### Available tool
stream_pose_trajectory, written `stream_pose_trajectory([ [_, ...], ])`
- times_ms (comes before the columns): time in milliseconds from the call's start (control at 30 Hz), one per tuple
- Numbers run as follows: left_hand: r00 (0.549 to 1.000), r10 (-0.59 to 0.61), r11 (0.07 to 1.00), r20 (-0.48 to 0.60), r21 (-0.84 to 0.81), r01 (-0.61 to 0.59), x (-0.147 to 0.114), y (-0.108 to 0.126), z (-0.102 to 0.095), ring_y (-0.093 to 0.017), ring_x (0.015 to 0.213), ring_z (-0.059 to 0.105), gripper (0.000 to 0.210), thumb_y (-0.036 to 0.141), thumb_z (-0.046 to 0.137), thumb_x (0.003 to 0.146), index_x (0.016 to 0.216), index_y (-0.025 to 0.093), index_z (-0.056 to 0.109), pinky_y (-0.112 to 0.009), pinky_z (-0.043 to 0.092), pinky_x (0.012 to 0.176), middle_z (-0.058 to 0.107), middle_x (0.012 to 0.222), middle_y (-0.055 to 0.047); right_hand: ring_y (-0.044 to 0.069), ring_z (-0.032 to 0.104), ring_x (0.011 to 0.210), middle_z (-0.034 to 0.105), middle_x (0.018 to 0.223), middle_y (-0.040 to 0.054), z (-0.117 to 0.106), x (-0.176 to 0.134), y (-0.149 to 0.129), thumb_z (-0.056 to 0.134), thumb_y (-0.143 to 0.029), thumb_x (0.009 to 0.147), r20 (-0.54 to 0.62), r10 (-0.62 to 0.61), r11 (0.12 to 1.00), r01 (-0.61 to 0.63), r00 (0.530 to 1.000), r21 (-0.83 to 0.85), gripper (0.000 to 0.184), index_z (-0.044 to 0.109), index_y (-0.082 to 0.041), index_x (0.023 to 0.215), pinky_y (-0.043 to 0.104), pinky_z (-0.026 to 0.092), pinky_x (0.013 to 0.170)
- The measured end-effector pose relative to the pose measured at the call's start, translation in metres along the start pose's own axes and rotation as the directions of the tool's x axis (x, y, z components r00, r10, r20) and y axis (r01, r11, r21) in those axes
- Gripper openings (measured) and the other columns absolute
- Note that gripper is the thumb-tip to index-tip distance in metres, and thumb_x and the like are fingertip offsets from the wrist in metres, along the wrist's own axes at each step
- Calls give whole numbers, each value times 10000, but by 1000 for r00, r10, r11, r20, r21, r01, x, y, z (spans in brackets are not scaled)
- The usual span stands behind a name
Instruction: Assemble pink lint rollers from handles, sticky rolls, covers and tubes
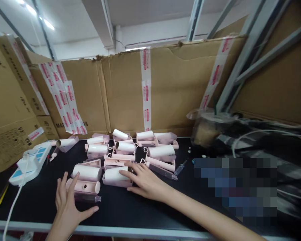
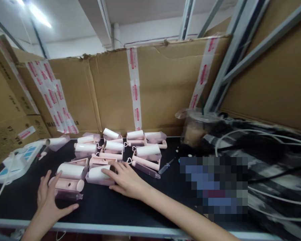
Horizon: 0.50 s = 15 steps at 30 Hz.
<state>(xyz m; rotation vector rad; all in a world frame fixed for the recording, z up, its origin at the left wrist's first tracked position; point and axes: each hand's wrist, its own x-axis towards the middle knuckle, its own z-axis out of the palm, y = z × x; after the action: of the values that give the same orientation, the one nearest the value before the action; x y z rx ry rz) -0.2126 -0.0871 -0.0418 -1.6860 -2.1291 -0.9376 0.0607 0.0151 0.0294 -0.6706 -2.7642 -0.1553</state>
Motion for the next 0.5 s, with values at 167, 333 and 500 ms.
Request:
stream_pose_trajectory([
  [167, 991, 36, 999, 127, -41, -31, 0, -1, 4, -343, 1249, 336, 923, 520, 653, 590, 1367, 283, 215, -483, 385, 935, 151, 1444, -106, 273, 428, 1127, 394, 1303, 137, -4, -9, 13, 572, -262, 793, 0, 61, 998, -61, 998, -31, 513, 398, -234, 1275, 424, 356, 899],
  [333, 984, 72, 997, 165, -26, -69, -12, 8, 6, -380, 1234, 342, 871, 505, 671, 589, 1339, 275, 292, -518, 395, 911, 143, 1444, -119, 298, 306, 1235, 347, 1341, 156, -6, -10, 6, 586, -316, 782, -111, 54, 998, -51, 992, 23, 507, 422, -194, 1246, 462, 280, 976],
  [500, 984, 118, 984, 131, -149, -98, -27, 32, 5, -372, 1279, 271, 801, 421, 702, 600, 1310, 316, 348, -493, 373, 956, 31, 1473, -52, 205, 429, 1125, 506, 1223, 96, -17, -2, -23, 383, -302, 904, -95, -131, 986, 139, 987, 88, 314, 485, -187, 1178, 364, 322, 938],
])
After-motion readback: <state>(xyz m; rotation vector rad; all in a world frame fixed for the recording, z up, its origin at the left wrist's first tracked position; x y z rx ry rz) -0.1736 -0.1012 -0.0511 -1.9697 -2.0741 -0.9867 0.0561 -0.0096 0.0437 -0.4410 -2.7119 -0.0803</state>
